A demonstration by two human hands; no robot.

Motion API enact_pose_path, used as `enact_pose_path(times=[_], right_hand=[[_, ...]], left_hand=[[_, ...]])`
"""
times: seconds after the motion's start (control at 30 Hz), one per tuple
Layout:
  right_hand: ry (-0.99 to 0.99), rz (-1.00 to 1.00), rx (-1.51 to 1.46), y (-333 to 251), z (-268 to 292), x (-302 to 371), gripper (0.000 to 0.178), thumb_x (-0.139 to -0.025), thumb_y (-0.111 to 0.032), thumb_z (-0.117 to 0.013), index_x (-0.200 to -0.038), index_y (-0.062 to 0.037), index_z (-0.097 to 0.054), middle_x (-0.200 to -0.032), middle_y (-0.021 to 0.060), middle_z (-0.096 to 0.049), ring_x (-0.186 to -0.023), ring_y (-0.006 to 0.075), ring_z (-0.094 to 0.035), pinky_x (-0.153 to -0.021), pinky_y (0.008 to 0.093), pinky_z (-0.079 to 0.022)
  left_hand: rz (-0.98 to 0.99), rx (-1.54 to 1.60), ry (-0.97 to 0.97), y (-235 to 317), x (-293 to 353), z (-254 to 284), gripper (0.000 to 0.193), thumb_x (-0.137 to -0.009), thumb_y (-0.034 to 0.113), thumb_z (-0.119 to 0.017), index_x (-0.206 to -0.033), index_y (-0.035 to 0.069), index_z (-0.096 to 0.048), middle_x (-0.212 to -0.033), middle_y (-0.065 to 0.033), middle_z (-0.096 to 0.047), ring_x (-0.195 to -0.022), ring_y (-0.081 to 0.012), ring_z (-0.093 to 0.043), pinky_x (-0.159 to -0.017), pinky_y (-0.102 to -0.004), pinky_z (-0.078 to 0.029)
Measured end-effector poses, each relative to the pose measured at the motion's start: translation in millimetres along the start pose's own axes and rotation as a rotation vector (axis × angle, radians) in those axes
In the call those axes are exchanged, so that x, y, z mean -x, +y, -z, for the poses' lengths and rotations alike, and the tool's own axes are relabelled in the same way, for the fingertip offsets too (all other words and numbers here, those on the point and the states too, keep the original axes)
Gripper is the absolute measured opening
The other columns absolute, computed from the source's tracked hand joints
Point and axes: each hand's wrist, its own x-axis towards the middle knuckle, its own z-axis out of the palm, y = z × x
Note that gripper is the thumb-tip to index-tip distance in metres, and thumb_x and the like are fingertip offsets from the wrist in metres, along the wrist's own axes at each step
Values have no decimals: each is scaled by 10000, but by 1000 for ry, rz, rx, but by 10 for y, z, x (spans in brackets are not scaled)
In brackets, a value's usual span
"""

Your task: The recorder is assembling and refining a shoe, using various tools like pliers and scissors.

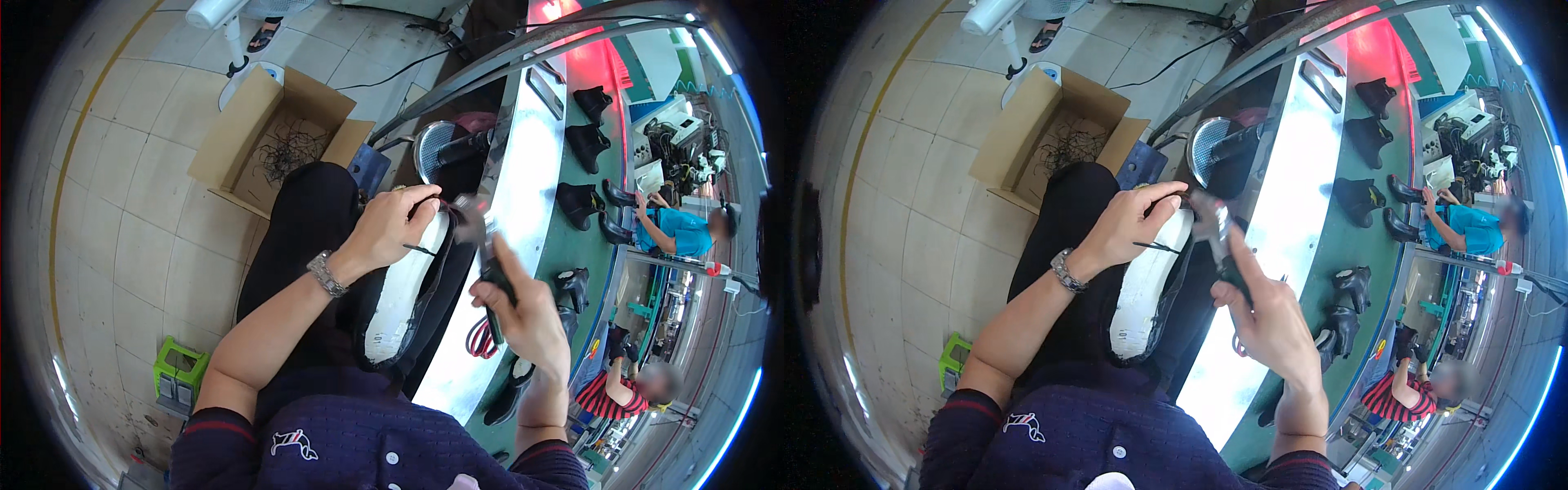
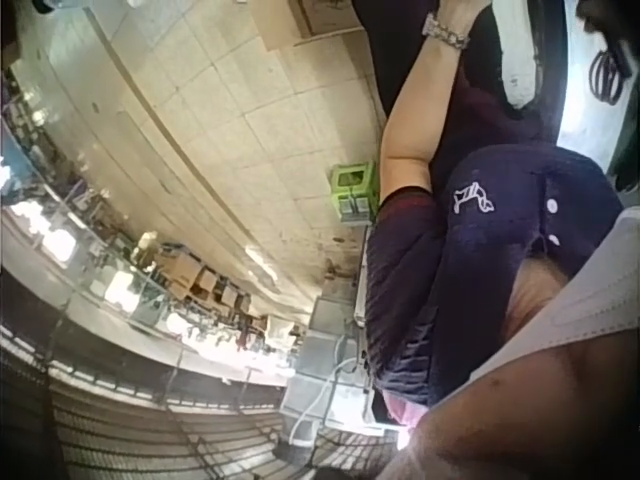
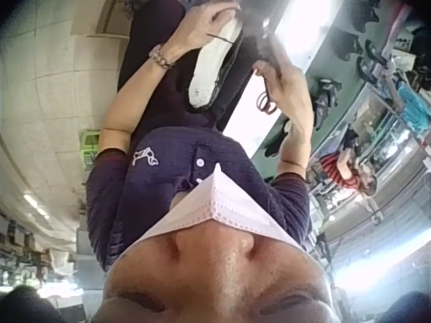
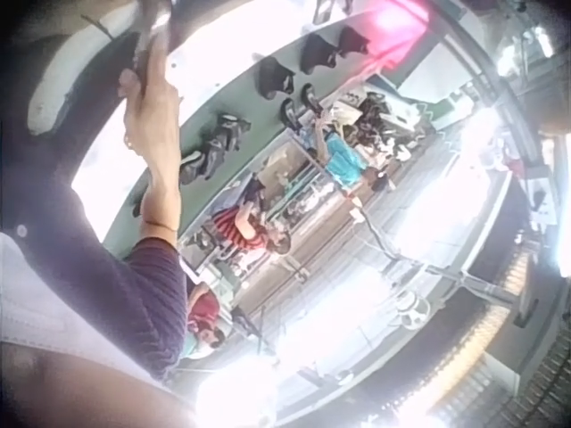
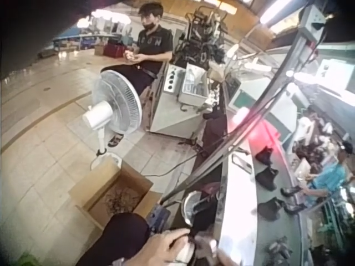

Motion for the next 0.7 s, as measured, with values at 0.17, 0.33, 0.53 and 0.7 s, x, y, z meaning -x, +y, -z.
enact_pose_path(times=[0.17, 0.33, 0.53, 0.7], right_hand=[[368, 43, 92, 147, -427, -230, 649, -938, -68, -562, -1504, -63, -244, -707, 166, -645, -589, 297, -661, -579, 414, -506], [242, 91, 189, 31, -243, -202, 637, -928, -53, -565, -1498, -78, -282, -748, 228, -651, -676, 405, -677, -624, 429, -518], [174, 43, 316, 200, -469, -332, 687, -926, -76, -563, -1517, -148, -220, -791, 224, -665, -674, 401, -676, -617, 443, -547], [405, 203, 184, 90, -381, -257, 683, -907, -55, -572, -1513, -146, -270, -782, 219, -665, -647, 380, -680, -573, 437, -536]], left_hand=[[4, -4, -149, 19, -30, 90, 382, -974, 196, -495, -1280, -27, -550, -761, -131, -610, -621, -139, -527, -612, -297, -436], [-36, 18, -149, -46, -27, 127, 378, -982, 177, -470, -1296, -25, -531, -743, -93, -573, -625, -128, -502, -623, -292, -435], [100, 67, -292, 57, -39, 168, 412, -984, 193, -473, -1346, -5, -490, -757, -75, -560, -671, -118, -506, -668, -283, -433], [29, 57, -285, -74, -26, 206, 474, -961, 176, -527, -1394, 1, -449, -1163, -100, -622, -1008, -129, -571, -895, -270, -457]])
